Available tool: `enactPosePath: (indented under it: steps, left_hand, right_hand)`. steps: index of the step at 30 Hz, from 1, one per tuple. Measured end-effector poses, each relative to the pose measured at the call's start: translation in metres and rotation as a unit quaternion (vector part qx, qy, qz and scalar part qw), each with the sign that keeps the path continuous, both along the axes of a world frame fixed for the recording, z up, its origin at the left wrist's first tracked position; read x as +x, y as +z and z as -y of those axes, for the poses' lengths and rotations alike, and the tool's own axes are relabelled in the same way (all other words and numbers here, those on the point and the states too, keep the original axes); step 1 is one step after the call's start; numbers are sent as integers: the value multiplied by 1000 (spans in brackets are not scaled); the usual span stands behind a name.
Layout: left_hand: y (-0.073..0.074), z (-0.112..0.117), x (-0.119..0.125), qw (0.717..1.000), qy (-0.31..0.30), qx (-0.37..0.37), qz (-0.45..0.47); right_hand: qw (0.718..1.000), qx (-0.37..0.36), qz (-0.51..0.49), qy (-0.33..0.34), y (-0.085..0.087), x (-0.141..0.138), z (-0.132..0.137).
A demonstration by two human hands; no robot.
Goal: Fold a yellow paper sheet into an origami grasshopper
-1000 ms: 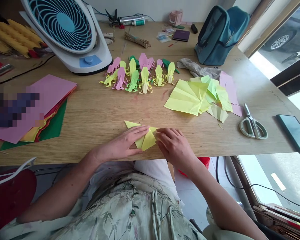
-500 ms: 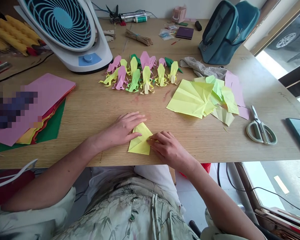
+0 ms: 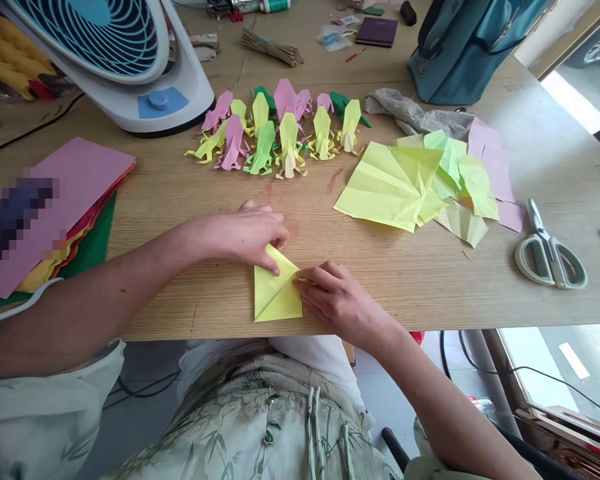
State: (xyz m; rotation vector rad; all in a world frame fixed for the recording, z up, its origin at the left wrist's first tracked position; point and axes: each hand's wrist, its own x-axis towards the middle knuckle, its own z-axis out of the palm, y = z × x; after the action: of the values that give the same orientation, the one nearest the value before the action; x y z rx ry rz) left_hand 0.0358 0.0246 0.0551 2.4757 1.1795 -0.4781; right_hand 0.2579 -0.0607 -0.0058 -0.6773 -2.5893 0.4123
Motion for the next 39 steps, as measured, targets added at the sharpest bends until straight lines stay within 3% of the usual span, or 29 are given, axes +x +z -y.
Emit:
enactPosePath:
  steps: [6, 10, 14, 19, 23, 30, 39]
  left_hand:
    - [10, -11, 6, 997, 23, -72, 27]
    - [1, -17, 7, 990, 44, -51, 126]
    - [-12, -20, -3, 967, 118, -67, 217]
    - [-17, -8, -17, 949, 175, -56, 254]
    - [-13, 13, -13, 926, 217, -11, 308]
    - [-12, 34, -4, 912, 217, 41, 345]
    - [-12, 35, -3, 902, 220, 20, 371]
  right_hand:
    - [1000, 15, 3, 12, -2, 0, 3]
    - [1000, 15, 2, -13, -3, -3, 9]
    - [1000, 23, 6, -16, -3, -3, 10]
    - [999, 32, 16, -21, -2, -2, 10]
    - [999, 28, 17, -22, -2, -3, 11]
    - [999, 21, 15, -29, -3, -3, 12]
    - [999, 30, 15, -35, -2, -3, 15]
